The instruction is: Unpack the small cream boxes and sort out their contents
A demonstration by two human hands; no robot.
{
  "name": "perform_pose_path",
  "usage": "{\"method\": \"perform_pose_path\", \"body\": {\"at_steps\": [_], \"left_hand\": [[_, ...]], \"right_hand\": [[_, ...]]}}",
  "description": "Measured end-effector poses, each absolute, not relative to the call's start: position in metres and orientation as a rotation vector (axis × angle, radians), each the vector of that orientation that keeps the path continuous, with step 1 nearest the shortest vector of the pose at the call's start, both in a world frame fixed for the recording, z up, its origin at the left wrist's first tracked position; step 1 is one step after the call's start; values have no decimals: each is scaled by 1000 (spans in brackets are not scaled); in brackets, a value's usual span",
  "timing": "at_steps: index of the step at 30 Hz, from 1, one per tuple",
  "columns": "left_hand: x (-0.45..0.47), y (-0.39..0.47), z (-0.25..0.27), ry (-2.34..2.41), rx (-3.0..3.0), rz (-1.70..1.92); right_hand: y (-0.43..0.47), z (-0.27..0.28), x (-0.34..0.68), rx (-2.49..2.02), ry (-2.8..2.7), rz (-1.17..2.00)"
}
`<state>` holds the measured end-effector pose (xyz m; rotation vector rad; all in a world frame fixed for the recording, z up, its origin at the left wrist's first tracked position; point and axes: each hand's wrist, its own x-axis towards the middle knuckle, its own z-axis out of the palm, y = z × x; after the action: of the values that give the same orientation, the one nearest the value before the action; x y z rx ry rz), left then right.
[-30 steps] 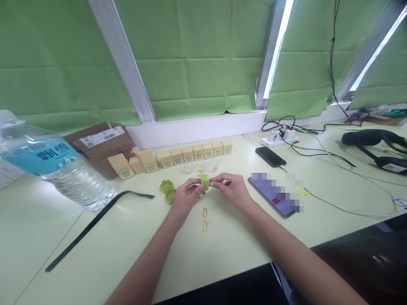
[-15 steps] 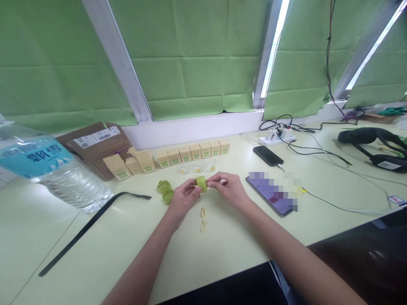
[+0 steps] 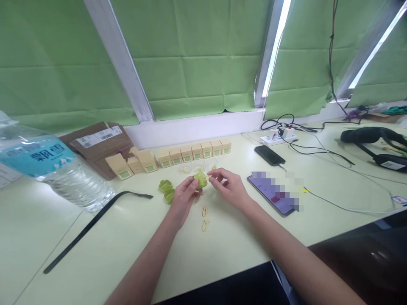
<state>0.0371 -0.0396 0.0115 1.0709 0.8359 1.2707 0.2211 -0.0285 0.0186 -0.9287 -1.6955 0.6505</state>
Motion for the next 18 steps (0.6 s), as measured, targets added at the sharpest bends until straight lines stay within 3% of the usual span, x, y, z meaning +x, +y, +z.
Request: {"method": "perform_pose_path", "body": {"at_steps": [18], "left_hand": [[41, -42, 15, 914, 1182, 1214]], "right_hand": [[-20, 9, 220, -920, -1723, 695]]}}
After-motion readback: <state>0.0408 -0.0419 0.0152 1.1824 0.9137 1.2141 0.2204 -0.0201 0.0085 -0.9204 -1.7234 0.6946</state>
